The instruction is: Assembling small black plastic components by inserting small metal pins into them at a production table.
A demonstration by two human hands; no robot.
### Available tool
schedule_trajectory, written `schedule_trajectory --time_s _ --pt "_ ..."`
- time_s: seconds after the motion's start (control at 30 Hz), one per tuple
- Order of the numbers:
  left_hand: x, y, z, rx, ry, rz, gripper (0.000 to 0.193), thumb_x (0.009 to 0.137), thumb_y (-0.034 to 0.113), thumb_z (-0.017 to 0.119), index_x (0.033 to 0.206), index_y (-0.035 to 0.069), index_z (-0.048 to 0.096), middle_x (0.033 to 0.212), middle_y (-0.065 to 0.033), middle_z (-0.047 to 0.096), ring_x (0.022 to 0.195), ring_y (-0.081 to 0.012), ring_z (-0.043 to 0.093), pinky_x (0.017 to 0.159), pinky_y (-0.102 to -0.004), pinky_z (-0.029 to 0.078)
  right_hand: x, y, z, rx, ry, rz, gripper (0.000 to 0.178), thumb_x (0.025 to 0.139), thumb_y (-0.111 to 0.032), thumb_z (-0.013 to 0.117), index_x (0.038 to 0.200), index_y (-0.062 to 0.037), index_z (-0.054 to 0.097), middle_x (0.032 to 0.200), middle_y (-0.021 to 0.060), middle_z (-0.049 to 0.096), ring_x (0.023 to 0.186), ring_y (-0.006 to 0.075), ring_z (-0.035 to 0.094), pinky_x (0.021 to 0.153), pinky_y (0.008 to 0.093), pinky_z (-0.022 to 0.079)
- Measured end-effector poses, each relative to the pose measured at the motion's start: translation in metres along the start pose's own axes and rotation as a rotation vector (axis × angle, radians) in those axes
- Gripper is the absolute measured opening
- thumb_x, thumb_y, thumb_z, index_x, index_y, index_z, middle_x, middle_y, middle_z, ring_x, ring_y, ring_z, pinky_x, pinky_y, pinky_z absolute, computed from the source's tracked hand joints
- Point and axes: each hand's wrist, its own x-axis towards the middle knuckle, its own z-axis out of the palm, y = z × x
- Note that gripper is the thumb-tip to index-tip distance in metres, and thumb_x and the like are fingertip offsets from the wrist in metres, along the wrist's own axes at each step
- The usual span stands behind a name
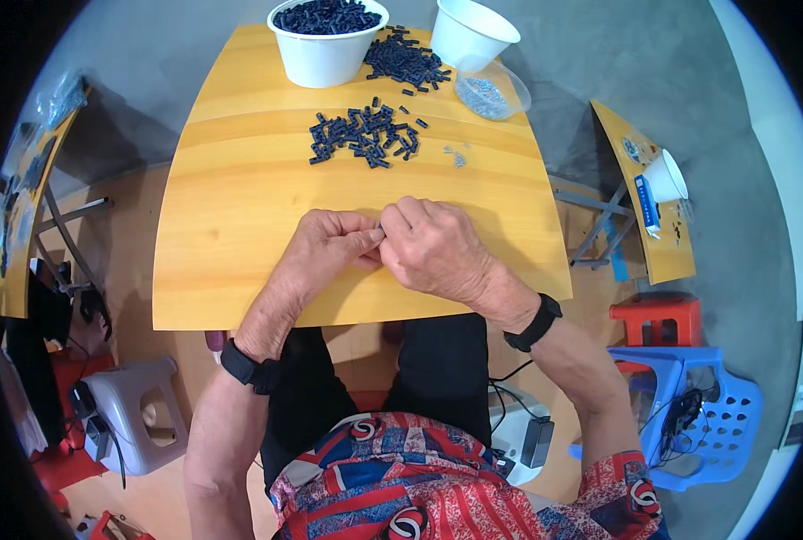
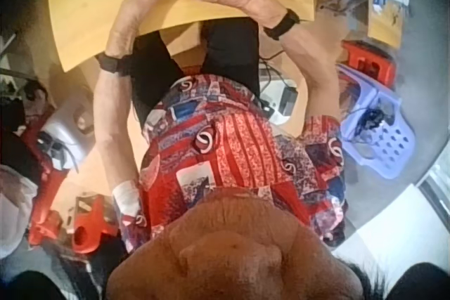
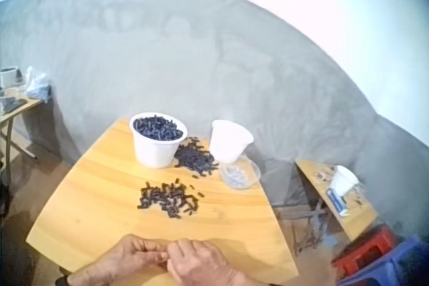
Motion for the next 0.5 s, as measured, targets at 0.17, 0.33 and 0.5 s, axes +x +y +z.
schedule_trajectory --time_s 0.17,0.33,0.5 --pt "0.003 0.005 0.003 0.067 0.003 -0.057 0.017 0.086 0.007 0.054 0.088 -0.005 0.065 0.080 -0.0085 0.066 0.072 -0.0122 0.063 0.070 -0.0247 0.053 -0.001 0.000 0.003 0.026 0.015 0.023 0.021 0.065 -0.016 0.066 0.069 -0.0030 0.050 0.065 0.0079 0.047 0.057 0.0202 0.056 0.051 0.0298 0.047" --pt "0.001 -0.002 0.005 -0.008 0.052 -0.023 0.016 0.085 0.007 0.055 0.082 -0.005 0.065 0.071 -0.0062 0.063 0.065 -0.0100 0.061 0.060 -0.0217 0.051 0.002 0.001 0.006 0.053 -0.008 0.028 0.024 0.065 -0.020 0.067 0.067 -0.0033 0.051 0.063 0.0083 0.049 0.055 0.0206 0.057 0.050 0.0298 0.048" --pt "-0.001 -0.003 0.002 0.071 0.006 -0.058 0.016 0.080 0.002 0.051 0.084 -0.004 0.066 0.076 -0.0065 0.066 0.069 -0.0105 0.062 0.065 -0.0232 0.051 -0.001 -0.002 0.010 0.062 0.012 -0.032 0.022 0.062 -0.019 0.065 0.064 -0.0052 0.048 0.061 0.0066 0.046 0.052 0.0195 0.054 0.046 0.0294 0.045"
